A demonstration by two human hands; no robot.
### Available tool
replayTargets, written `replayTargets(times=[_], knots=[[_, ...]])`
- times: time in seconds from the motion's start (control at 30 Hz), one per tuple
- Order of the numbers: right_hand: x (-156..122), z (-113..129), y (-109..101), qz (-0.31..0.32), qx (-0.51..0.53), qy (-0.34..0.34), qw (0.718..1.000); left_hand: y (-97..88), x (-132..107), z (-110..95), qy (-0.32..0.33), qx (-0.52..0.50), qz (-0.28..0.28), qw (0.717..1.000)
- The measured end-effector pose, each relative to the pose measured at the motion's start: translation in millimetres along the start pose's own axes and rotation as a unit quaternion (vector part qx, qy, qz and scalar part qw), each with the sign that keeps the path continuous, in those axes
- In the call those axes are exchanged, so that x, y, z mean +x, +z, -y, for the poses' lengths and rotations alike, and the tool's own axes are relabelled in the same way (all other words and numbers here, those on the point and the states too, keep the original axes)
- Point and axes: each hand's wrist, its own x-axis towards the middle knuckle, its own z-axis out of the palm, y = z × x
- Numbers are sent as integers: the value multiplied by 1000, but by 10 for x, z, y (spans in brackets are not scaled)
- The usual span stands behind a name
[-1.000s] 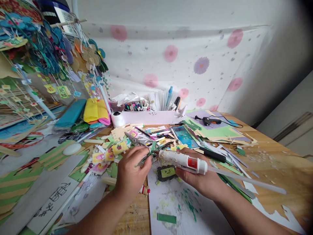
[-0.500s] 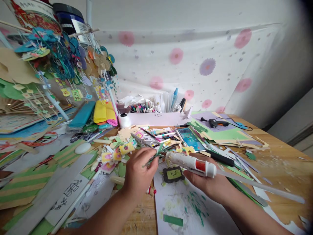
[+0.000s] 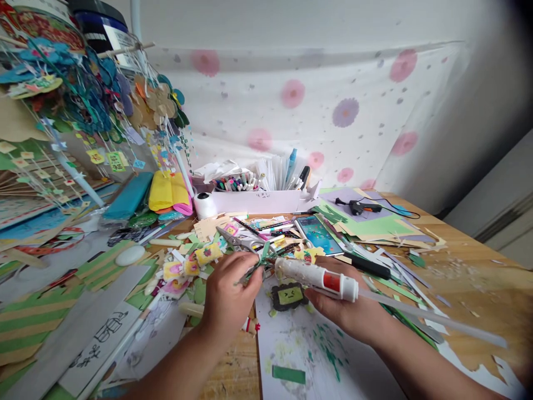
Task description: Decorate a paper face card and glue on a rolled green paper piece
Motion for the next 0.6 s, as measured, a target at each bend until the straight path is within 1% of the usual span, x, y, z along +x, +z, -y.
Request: replayTargets(times=[0.2, 0.37, 0.6], knots=[[-11, 16, -7, -9, 24, 14, 1000, -8, -2, -16, -4, -14, -6, 1000], [-5, 32, -17, -6, 7, 3, 1000, -15, 7, -19, -3, -16, -6, 1000], [-6, 33, -47, 1, -18, 14, 1000, -9, 7, -6, -10, -18, -2, 1000]])
